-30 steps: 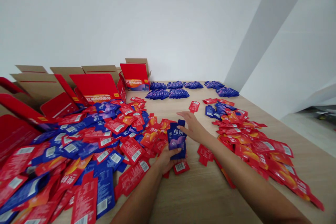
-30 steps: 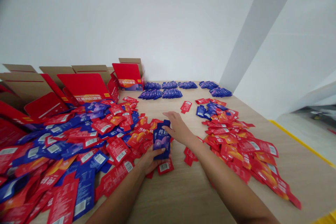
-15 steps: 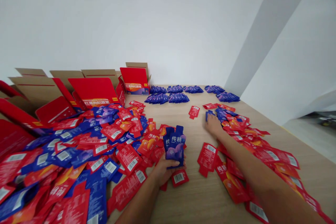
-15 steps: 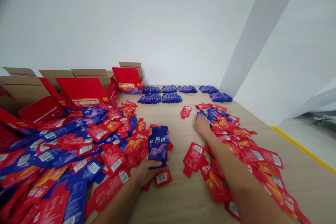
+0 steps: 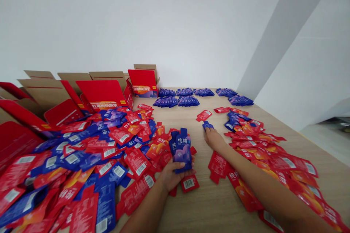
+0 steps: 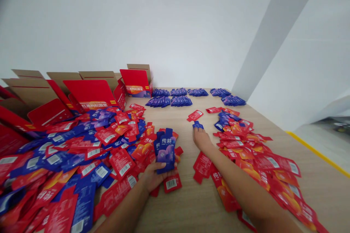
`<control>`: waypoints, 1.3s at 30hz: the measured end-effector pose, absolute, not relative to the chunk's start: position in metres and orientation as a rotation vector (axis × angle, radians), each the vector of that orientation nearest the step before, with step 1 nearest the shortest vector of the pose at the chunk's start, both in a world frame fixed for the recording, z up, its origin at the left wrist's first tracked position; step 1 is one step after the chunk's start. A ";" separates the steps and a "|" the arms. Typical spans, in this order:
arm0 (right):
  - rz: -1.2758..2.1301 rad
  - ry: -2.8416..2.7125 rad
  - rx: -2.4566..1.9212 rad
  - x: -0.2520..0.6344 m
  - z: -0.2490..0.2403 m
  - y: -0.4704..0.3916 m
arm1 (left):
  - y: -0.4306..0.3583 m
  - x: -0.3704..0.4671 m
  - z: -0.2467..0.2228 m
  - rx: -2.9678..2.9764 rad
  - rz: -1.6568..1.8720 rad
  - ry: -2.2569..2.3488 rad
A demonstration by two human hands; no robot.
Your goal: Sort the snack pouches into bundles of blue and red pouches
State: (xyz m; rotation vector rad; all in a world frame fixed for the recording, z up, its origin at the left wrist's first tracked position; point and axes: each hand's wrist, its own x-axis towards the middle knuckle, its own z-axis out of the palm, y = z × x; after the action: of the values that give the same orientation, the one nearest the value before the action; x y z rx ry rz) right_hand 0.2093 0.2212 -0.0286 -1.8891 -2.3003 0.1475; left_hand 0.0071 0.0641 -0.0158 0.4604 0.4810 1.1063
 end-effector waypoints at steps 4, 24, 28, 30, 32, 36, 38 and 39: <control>0.275 -2.139 -1.925 0.222 -0.017 0.211 | 0.066 0.007 -0.019 0.456 1.115 0.493; 1.326 -1.087 -1.119 0.126 -0.017 0.086 | 0.064 0.012 -0.019 0.444 1.162 0.662; 0.975 -1.429 -1.268 0.129 -0.028 0.085 | 0.065 0.010 -0.020 0.388 1.157 0.757; 0.889 -1.519 -1.300 0.131 -0.032 0.083 | 0.064 0.010 -0.020 0.411 1.141 0.792; 0.820 -1.587 -1.305 0.132 -0.034 0.080 | 0.064 0.011 -0.019 0.431 1.126 0.814; 0.715 -1.743 -1.218 0.139 -0.034 0.086 | 0.063 0.011 -0.019 0.406 1.119 0.844; 0.625 -1.829 -1.203 0.151 -0.031 0.105 | 0.063 0.011 -0.020 0.392 1.120 0.813; 0.543 -1.869 -1.235 0.161 -0.028 0.120 | 0.064 0.010 -0.021 0.390 1.120 0.783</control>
State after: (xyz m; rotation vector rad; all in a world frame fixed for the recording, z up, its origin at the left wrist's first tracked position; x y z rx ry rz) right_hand 0.1611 0.1205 -0.0277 -1.2353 -1.8694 0.5430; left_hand 0.0101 0.0637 -0.0207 0.3897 0.7831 1.1198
